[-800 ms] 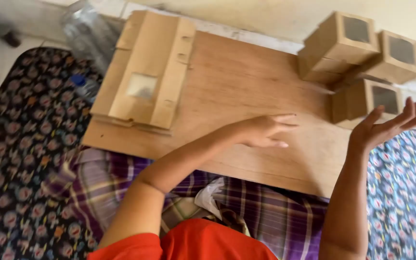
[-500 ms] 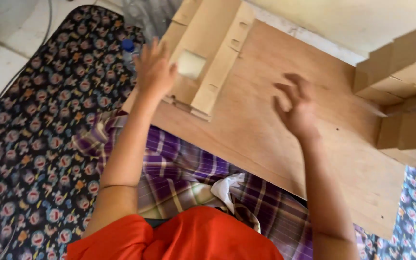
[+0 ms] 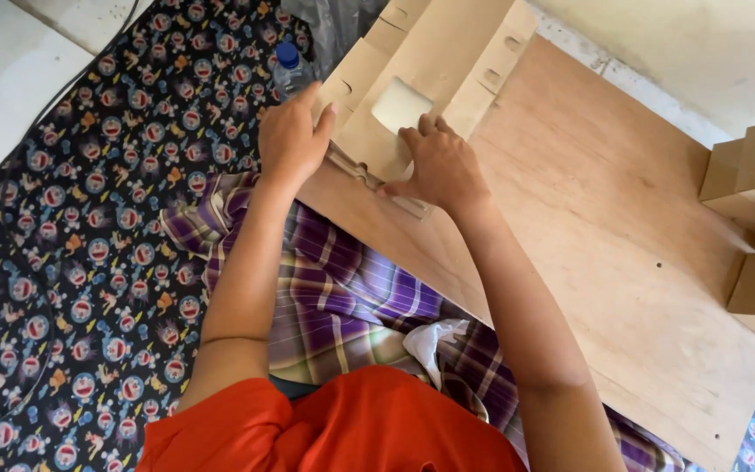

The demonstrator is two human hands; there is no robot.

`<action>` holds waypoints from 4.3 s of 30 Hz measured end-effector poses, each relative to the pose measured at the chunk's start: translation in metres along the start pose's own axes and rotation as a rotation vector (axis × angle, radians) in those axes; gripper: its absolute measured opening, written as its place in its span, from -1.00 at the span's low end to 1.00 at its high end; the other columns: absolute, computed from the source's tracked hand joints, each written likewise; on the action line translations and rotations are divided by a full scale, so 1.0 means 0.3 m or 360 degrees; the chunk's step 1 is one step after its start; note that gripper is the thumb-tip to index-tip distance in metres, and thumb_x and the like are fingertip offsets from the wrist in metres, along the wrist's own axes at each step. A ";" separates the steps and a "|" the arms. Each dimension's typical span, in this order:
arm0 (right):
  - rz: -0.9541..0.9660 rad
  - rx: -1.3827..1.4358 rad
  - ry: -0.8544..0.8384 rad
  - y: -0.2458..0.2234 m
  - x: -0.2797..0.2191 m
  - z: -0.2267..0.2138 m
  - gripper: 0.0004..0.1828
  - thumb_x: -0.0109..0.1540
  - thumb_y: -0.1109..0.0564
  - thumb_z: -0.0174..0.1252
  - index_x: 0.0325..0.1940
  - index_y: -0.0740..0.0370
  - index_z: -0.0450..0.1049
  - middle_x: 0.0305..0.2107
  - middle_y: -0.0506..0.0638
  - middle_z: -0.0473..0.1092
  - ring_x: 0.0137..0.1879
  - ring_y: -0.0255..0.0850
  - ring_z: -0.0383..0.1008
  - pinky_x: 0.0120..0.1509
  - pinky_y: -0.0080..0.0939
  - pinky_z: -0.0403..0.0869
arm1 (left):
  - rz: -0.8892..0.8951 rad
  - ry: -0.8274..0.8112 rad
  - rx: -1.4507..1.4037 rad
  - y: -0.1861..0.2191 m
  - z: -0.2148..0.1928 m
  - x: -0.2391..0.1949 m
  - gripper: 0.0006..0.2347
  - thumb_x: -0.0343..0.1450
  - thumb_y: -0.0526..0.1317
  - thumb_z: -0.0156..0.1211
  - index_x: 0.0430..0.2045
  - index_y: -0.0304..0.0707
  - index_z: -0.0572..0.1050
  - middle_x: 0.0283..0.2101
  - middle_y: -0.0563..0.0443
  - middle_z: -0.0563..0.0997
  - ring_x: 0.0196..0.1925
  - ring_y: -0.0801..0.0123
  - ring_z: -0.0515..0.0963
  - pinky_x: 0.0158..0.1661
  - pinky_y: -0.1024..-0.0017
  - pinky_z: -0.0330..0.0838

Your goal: Assembling a cardboard box from a flat template by folding and tucking flaps.

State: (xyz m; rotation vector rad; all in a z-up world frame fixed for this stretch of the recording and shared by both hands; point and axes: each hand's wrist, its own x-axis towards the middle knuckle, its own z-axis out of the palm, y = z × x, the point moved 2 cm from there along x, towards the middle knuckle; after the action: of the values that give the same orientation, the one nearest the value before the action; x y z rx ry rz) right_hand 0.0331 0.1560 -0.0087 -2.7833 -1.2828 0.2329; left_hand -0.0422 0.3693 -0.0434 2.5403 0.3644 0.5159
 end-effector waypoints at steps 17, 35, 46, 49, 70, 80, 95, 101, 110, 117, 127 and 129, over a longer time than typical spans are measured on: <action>-0.0161 -0.0122 0.0005 -0.011 -0.020 0.121 -0.40 0.32 -0.18 0.02 0.18 0.37 0.49 0.16 0.48 0.35 0.31 0.49 0.31 0.19 0.31 0.50 | 0.0062 0.0223 -0.0066 -0.041 0.026 -0.007 -0.73 0.52 -0.10 0.17 0.03 -0.19 0.55 -0.14 -0.12 0.61 0.01 -0.07 0.58 0.05 -0.13 0.26; 0.0482 0.0190 0.0359 -0.011 0.094 0.089 -0.47 0.36 -0.22 -0.30 0.08 0.02 0.51 -0.53 0.32 0.51 -0.27 0.33 0.61 -0.19 0.17 0.59 | 0.0358 0.0028 -0.0853 0.096 0.128 -0.034 -0.43 0.61 0.01 -0.40 0.49 -0.34 -0.20 0.27 -0.43 0.48 0.04 0.10 0.49 -0.03 0.31 0.18; 0.0623 0.1270 0.0735 0.325 -0.005 0.061 -0.47 0.41 -0.19 -0.01 -0.28 0.33 0.55 -0.48 0.23 0.54 -0.16 0.12 0.61 -0.03 0.17 0.51 | 0.0438 -0.0276 0.0349 0.152 0.159 -0.074 -0.54 0.52 -0.01 -0.17 0.39 0.21 0.28 0.53 -0.12 0.12 0.52 -0.18 0.07 0.32 -0.33 -0.12; 0.0538 0.1283 0.1067 0.450 -0.033 0.007 -0.51 0.42 -0.16 0.16 -0.42 0.25 0.52 -0.66 0.04 0.40 -0.37 -0.18 0.45 -0.25 -0.15 0.47 | 0.0413 -0.0363 0.0384 0.160 0.151 -0.071 -0.50 0.53 0.17 -0.21 0.41 0.21 0.25 0.54 -0.14 0.08 0.54 -0.16 0.03 0.34 -0.31 -0.16; 0.0584 0.1521 0.2165 0.805 -0.418 -0.320 -0.39 0.47 -0.09 0.16 -0.51 0.01 -0.02 -0.59 -0.23 -0.15 -0.50 -0.40 -0.19 -0.56 -0.30 -0.09 | 0.0356 -0.0578 0.0600 0.183 0.139 -0.043 -0.41 0.49 0.29 -0.43 0.48 0.30 -0.03 0.57 -0.01 -0.17 0.57 -0.07 -0.17 0.39 -0.21 -0.23; 0.1118 0.2746 0.2457 0.976 -0.373 0.452 -0.64 0.37 0.13 0.17 0.25 0.15 0.34 -0.11 0.08 0.51 -0.02 0.06 0.64 0.04 0.19 0.67 | 0.0800 -0.0463 0.0132 0.618 0.140 -0.036 -0.35 0.36 0.07 0.26 0.33 -0.23 0.33 0.45 -0.47 0.17 0.46 -0.44 0.12 0.25 -0.49 -0.04; 0.1263 0.3601 0.1715 0.473 -0.604 0.267 -0.32 0.30 0.30 -0.02 0.47 0.40 -0.10 0.27 0.22 -0.12 0.54 0.17 -0.06 0.60 0.19 -0.05 | 0.1189 -0.0939 0.0486 0.869 0.649 -0.044 -0.17 0.17 0.28 0.30 0.39 0.10 0.25 0.40 -0.12 0.34 0.41 -0.26 0.30 0.35 -0.32 -0.07; 0.0913 0.3014 0.1415 0.295 -0.654 0.012 -0.31 0.30 0.20 -0.15 0.56 0.26 0.02 0.20 0.02 0.13 0.31 -0.17 0.18 0.48 -0.03 0.09 | 0.1458 -0.0588 0.0273 0.819 0.720 -0.005 -0.44 0.19 0.25 0.34 0.06 0.17 0.55 0.05 -0.07 0.56 0.12 -0.14 0.56 0.10 0.02 0.38; 0.0630 0.0723 0.0619 0.759 -0.480 0.055 -0.31 0.39 -0.28 -0.01 0.58 -0.16 0.07 0.49 0.15 -0.12 0.57 0.36 -0.20 0.55 0.51 -0.16 | 0.1598 -0.0732 0.0124 0.805 0.613 -0.010 -0.56 0.26 0.14 0.16 -0.06 0.01 0.65 0.12 -0.18 0.60 0.24 -0.11 0.54 0.18 0.10 0.39; 0.0792 0.0324 0.0340 0.817 -0.420 0.176 -0.26 0.35 -0.52 -0.19 0.58 -0.38 0.05 0.53 0.13 -0.10 0.63 0.23 -0.22 0.61 0.42 -0.25 | 0.1525 -0.0638 0.0076 0.794 0.637 0.012 -0.56 0.25 0.11 0.12 -0.05 0.02 0.63 0.06 -0.12 0.64 0.20 -0.14 0.56 0.11 0.06 0.45; 0.0396 0.0826 0.0087 0.750 -0.582 0.036 0.25 -0.21 -0.42 0.48 0.51 -0.17 0.21 0.54 0.33 -0.21 0.61 0.42 -0.38 0.58 0.52 -0.44 | 0.1373 -0.0470 -0.0092 0.739 0.705 0.055 -0.60 0.27 0.17 0.16 -0.18 0.02 0.69 -0.06 -0.08 0.71 0.04 0.02 0.68 -0.03 0.22 0.57; 0.0417 0.0920 0.0077 0.812 -0.591 0.095 -0.05 -0.14 -0.37 0.51 0.34 -0.37 0.43 0.57 0.12 -0.19 0.64 0.25 -0.40 0.61 0.38 -0.48 | 0.1319 -0.0532 -0.0111 0.756 0.615 0.064 -0.66 0.29 0.11 0.22 -0.22 -0.01 0.69 -0.16 -0.04 0.72 -0.10 0.07 0.71 -0.13 0.23 0.59</action>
State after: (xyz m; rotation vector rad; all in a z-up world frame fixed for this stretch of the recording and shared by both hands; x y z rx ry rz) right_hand 0.0975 -0.1372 -0.0480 -2.4163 -0.6862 0.4620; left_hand 0.0885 0.1076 -0.0626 2.5594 -0.8415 0.3570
